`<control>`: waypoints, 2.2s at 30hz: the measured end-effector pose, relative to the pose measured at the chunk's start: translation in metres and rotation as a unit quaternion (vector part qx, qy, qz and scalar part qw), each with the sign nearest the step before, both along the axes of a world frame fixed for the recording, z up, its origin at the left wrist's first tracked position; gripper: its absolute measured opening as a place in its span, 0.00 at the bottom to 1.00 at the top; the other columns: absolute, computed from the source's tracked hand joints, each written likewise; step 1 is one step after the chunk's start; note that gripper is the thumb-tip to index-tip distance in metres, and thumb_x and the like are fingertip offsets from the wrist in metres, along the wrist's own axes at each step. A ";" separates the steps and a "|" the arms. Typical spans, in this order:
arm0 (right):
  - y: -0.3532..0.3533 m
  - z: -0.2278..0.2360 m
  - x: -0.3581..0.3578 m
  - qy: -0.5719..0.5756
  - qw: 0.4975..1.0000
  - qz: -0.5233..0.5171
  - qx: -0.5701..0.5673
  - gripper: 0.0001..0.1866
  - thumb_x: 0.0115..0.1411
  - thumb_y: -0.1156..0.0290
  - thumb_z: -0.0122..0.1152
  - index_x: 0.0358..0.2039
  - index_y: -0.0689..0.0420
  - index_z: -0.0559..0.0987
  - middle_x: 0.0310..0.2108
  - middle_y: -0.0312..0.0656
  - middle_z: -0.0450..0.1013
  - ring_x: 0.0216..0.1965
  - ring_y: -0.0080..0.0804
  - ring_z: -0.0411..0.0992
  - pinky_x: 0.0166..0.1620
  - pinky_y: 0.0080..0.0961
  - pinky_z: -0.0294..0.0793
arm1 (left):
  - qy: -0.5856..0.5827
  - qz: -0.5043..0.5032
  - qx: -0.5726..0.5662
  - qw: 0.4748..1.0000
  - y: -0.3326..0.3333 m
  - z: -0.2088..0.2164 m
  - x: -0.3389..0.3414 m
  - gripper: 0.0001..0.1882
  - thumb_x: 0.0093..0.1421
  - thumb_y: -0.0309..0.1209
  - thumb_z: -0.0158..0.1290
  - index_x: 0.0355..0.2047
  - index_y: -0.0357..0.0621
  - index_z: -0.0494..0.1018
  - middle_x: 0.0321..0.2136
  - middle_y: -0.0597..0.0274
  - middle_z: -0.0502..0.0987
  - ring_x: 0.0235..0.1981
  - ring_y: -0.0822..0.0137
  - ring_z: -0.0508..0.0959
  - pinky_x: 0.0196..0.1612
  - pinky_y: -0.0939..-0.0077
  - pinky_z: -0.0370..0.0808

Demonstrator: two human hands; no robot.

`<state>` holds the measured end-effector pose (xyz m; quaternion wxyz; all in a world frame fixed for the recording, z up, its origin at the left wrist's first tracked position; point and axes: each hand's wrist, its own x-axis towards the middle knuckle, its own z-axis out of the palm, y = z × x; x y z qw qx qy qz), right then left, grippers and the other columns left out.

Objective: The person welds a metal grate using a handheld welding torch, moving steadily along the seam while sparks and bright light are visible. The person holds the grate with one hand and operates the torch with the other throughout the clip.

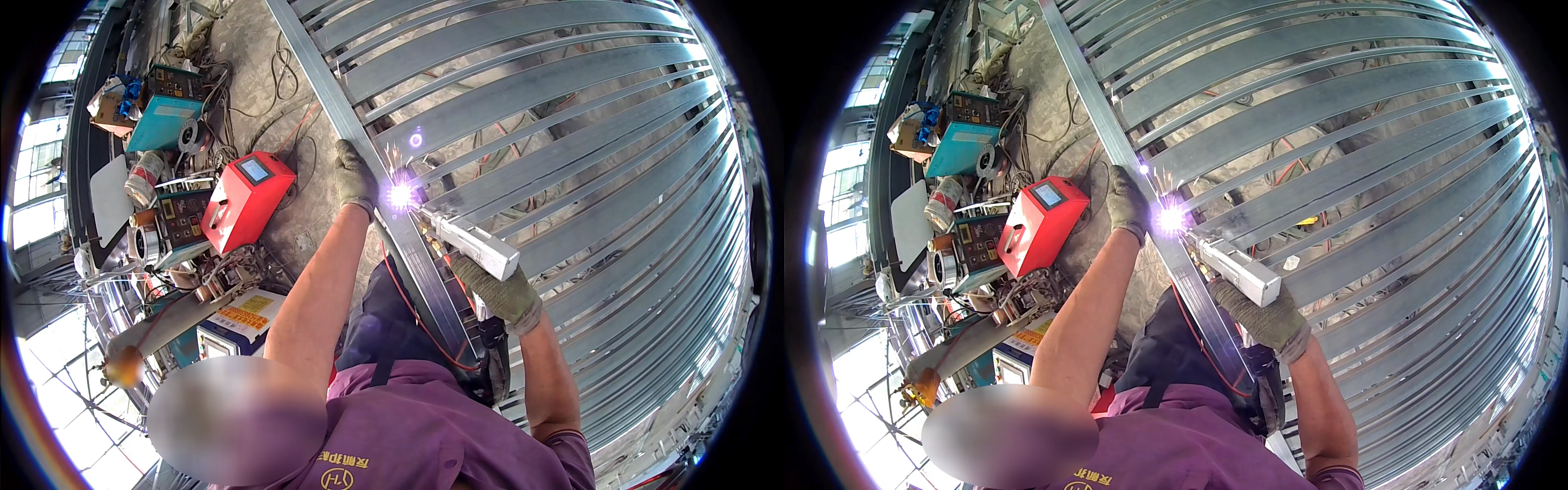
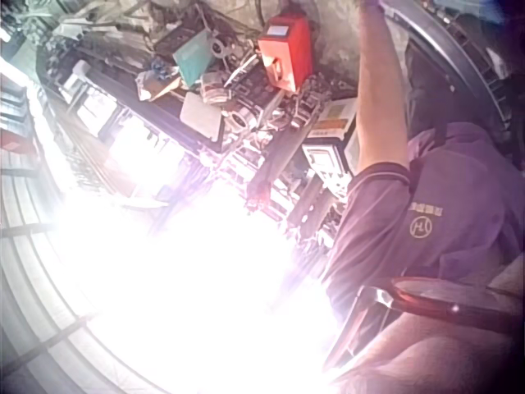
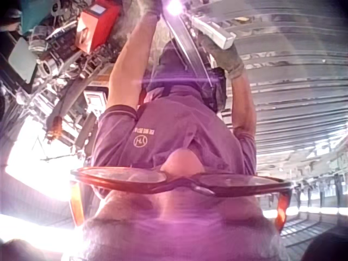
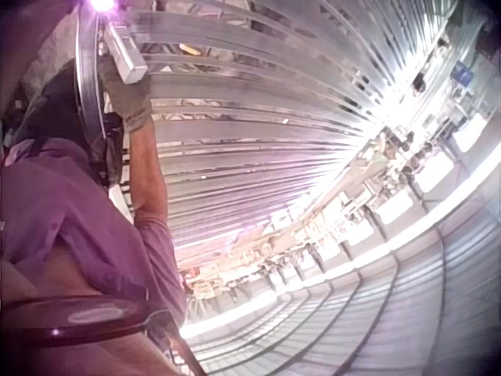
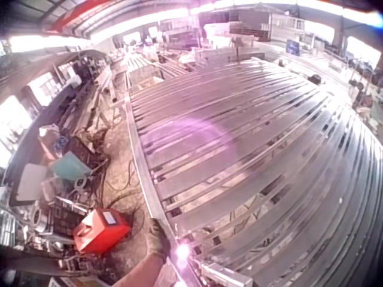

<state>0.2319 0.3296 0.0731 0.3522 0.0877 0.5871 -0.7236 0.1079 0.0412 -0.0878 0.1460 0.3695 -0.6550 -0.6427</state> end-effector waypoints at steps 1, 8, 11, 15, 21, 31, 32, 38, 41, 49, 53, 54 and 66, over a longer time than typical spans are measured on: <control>0.000 0.001 -0.001 -0.003 1.000 -0.002 -0.001 0.26 0.64 0.71 0.73 0.61 0.59 0.77 0.52 0.40 0.81 0.50 0.23 0.79 0.51 0.22 0.82 | 0.002 0.004 0.000 1.000 -0.001 -0.003 -0.001 0.37 0.75 0.62 0.41 0.51 0.34 0.77 0.42 0.52 0.84 0.44 0.61 0.80 0.51 0.66 0.76; -0.002 0.000 0.002 0.009 0.999 0.006 0.047 0.25 0.65 0.66 0.73 0.60 0.60 0.78 0.45 0.37 0.82 0.43 0.21 0.78 0.43 0.20 0.80 | -0.007 -0.021 0.004 1.000 -0.011 -0.016 -0.001 0.39 0.75 0.62 0.40 0.53 0.33 0.76 0.44 0.50 0.84 0.45 0.58 0.81 0.53 0.65 0.76; -0.002 0.011 0.001 -0.009 0.999 -0.001 0.052 0.24 0.66 0.64 0.73 0.59 0.60 0.79 0.40 0.34 0.80 0.36 0.18 0.75 0.37 0.20 0.77 | -0.048 -0.050 -0.059 0.996 -0.026 -0.016 0.003 0.38 0.75 0.61 0.39 0.54 0.33 0.76 0.44 0.45 0.84 0.46 0.54 0.82 0.52 0.61 0.76; 0.019 0.014 0.012 -0.006 0.996 -0.053 0.072 0.22 0.67 0.65 0.72 0.57 0.60 0.80 0.37 0.33 0.79 0.34 0.17 0.72 0.36 0.20 0.74 | -0.164 -0.207 -0.200 0.944 -0.012 0.062 0.012 0.31 0.74 0.53 0.47 0.59 0.35 0.73 0.51 0.36 0.80 0.54 0.43 0.80 0.54 0.54 0.75; 0.034 0.005 0.023 0.016 0.996 -0.072 0.047 0.21 0.68 0.68 0.70 0.59 0.62 0.80 0.43 0.35 0.81 0.41 0.21 0.74 0.44 0.24 0.76 | -0.098 -0.396 -0.551 0.728 -0.071 0.083 0.028 0.43 0.67 0.54 0.56 0.70 0.34 0.60 0.73 0.37 0.59 0.71 0.38 0.62 0.72 0.52 0.63; 0.025 0.001 0.046 0.037 0.997 -0.054 0.050 0.26 0.64 0.66 0.75 0.61 0.58 0.79 0.40 0.32 0.80 0.34 0.17 0.73 0.36 0.21 0.75 | -0.195 -0.531 -0.555 0.610 -0.064 0.126 0.009 0.62 0.58 0.65 0.62 0.74 0.28 0.50 0.76 0.36 0.51 0.78 0.44 0.51 0.78 0.57 0.50; 0.026 0.000 0.048 0.033 0.997 -0.052 0.053 0.26 0.64 0.66 0.75 0.60 0.58 0.79 0.40 0.32 0.80 0.34 0.17 0.73 0.36 0.21 0.75 | -0.230 -0.544 -0.546 0.594 -0.059 0.132 0.005 0.66 0.55 0.67 0.63 0.75 0.28 0.46 0.77 0.36 0.47 0.79 0.45 0.47 0.79 0.60 0.49; 0.027 0.005 0.039 0.059 0.996 -0.039 0.055 0.24 0.65 0.64 0.74 0.58 0.58 0.80 0.38 0.33 0.80 0.33 0.17 0.72 0.35 0.22 0.74 | -0.247 -0.536 -0.602 0.538 -0.059 0.128 0.010 0.69 0.56 0.67 0.62 0.76 0.28 0.40 0.78 0.36 0.40 0.80 0.46 0.42 0.79 0.61 0.48; 0.025 -0.012 0.038 0.070 0.997 -0.034 0.025 0.23 0.65 0.64 0.74 0.57 0.59 0.81 0.36 0.34 0.81 0.32 0.17 0.73 0.34 0.23 0.75 | -0.277 -0.549 -0.574 0.541 -0.051 0.140 0.004 0.69 0.56 0.66 0.63 0.76 0.28 0.38 0.78 0.36 0.38 0.79 0.44 0.43 0.79 0.62 0.48; 0.017 -0.029 0.035 0.091 0.995 -0.037 0.008 0.18 0.65 0.69 0.73 0.53 0.59 0.83 0.37 0.35 0.82 0.34 0.18 0.77 0.35 0.23 0.78 | -0.298 -0.587 -0.523 0.541 -0.049 0.146 0.000 0.74 0.54 0.70 0.62 0.75 0.23 0.34 0.77 0.29 0.34 0.79 0.39 0.34 0.80 0.58 0.37; 0.016 -0.032 0.035 0.094 0.994 -0.050 -0.008 0.17 0.65 0.69 0.72 0.53 0.59 0.83 0.37 0.35 0.82 0.34 0.19 0.77 0.35 0.23 0.78 | -0.292 -0.581 -0.524 0.550 -0.050 0.142 0.001 0.74 0.54 0.70 0.61 0.75 0.23 0.35 0.77 0.29 0.35 0.79 0.40 0.34 0.80 0.58 0.37; 0.016 -0.030 0.033 0.092 0.995 -0.035 0.003 0.17 0.65 0.68 0.72 0.53 0.59 0.83 0.37 0.35 0.83 0.34 0.19 0.77 0.35 0.23 0.78 | -0.293 -0.580 -0.526 0.548 -0.049 0.144 0.001 0.74 0.54 0.70 0.61 0.75 0.22 0.35 0.77 0.29 0.35 0.79 0.40 0.34 0.80 0.58 0.37; 0.018 -0.027 0.032 0.089 0.996 0.004 0.011 0.19 0.65 0.67 0.72 0.55 0.58 0.82 0.44 0.38 0.84 0.42 0.24 0.81 0.43 0.26 0.82 | -0.293 -0.566 -0.545 0.545 -0.046 0.144 0.001 0.75 0.52 0.66 0.66 0.75 0.24 0.34 0.77 0.32 0.35 0.79 0.42 0.38 0.80 0.61 0.41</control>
